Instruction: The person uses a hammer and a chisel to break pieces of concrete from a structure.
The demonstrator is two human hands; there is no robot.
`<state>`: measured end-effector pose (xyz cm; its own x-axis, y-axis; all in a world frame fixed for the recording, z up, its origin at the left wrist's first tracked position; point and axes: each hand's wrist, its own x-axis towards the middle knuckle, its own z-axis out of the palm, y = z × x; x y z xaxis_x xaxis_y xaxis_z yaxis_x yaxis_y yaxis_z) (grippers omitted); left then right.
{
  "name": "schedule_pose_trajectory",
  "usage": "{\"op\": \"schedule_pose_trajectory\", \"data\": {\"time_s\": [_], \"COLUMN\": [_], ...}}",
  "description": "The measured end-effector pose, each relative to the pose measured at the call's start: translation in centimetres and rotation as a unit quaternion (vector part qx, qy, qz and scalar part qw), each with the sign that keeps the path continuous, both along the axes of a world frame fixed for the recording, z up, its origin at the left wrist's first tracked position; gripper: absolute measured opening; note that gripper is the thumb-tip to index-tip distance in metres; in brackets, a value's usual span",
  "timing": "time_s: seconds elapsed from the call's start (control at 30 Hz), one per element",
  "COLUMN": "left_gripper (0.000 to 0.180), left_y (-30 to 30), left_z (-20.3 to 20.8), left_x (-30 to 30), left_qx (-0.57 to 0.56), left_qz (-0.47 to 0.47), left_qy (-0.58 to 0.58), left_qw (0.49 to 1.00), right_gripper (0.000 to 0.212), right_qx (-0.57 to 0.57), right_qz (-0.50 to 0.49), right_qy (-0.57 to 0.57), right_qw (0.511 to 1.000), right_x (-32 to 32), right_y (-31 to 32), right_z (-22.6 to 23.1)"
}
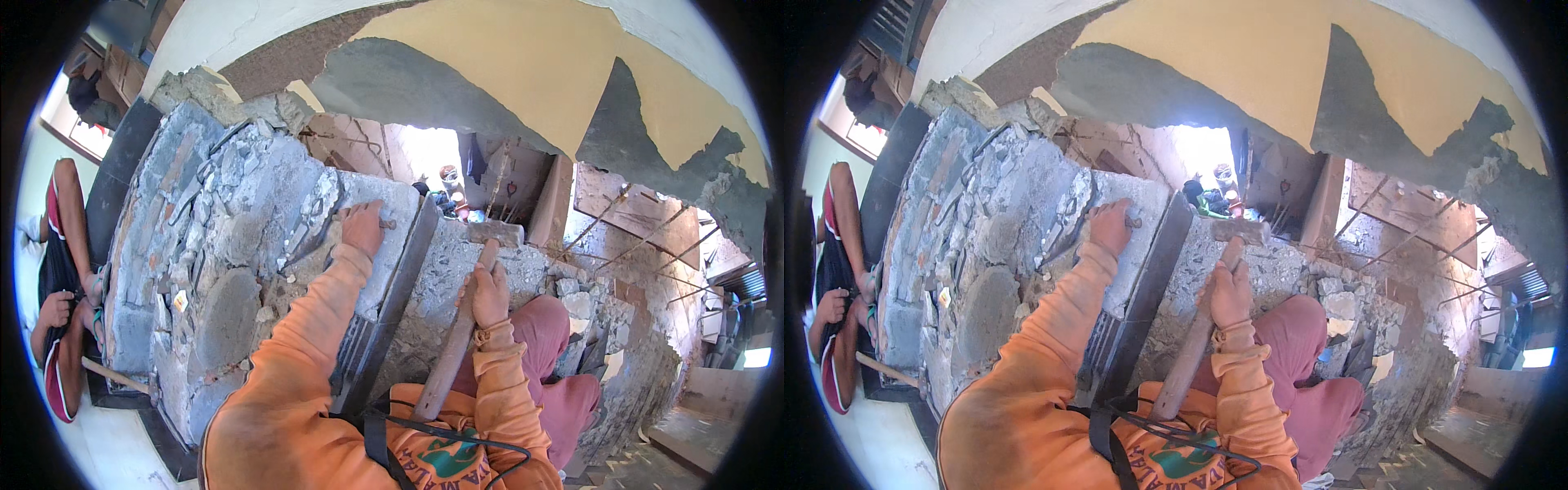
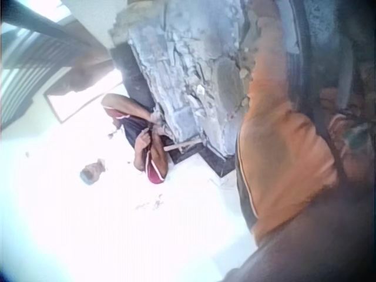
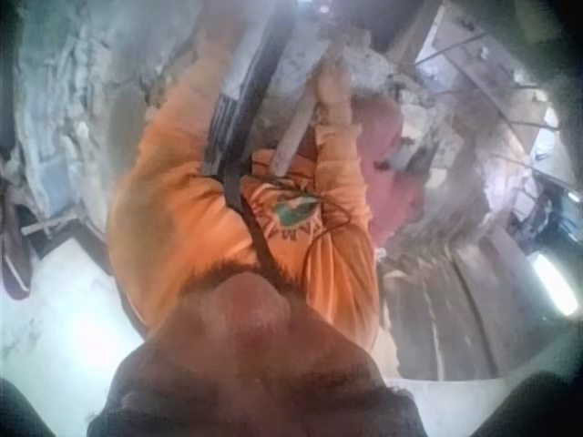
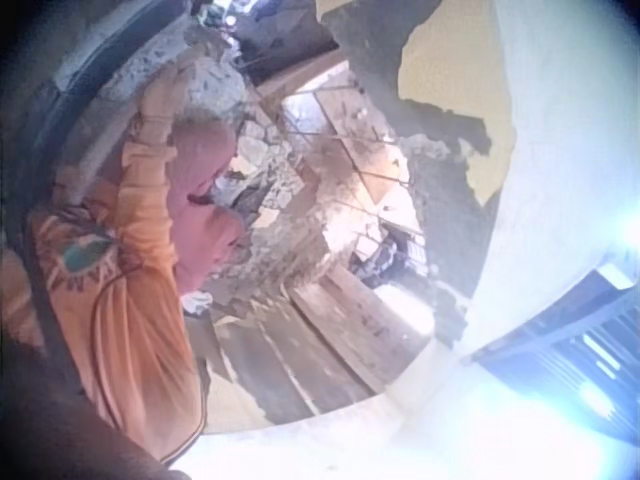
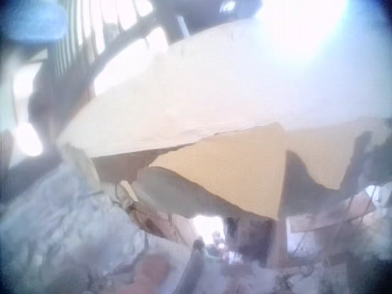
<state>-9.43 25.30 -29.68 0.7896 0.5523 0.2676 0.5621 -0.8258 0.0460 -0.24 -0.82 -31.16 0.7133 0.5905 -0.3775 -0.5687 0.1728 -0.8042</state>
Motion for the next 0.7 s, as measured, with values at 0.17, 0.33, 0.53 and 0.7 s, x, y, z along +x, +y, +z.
{"op": "schedule_pose_trajectory", "data": {"time_s": [0.17, 0.33, 0.53, 0.7], "left_gripper": [0.028, 0.026, 0.036, 0.038], "left_y": [0.6, 0.6, 1.3, 1.4], "left_z": [-1.8, -1.5, -1.7, -1.5], "left_x": [-0.2, 1.6, 1.3, 1.0], "left_qx": [-0.012, -0.053, -0.077, -0.109], "left_qz": [0.02, 0.053, 0.034, 0.015], "left_qy": [-0.121, -0.14, -0.162, -0.129], "left_qw": [0.992, 0.987, 0.983, 0.986], "right_gripper": [0.013, 0.011, 0.017, 0.015], "right_qx": [0.053, 0.083, -0.025, 0.047], "right_qz": [0.062, 0.016, 0.108, 0.016], "right_qy": [0.023, 0.007, -0.028, 0.034], "right_qw": [0.996, 0.996, 0.993, 0.998], "right_x": [0.3, -0.1, -3.3, -2.8], "right_y": [2.7, 4.4, 9.0, 7.1], "right_z": [2.7, 4.6, 2.8, 2.2]}}
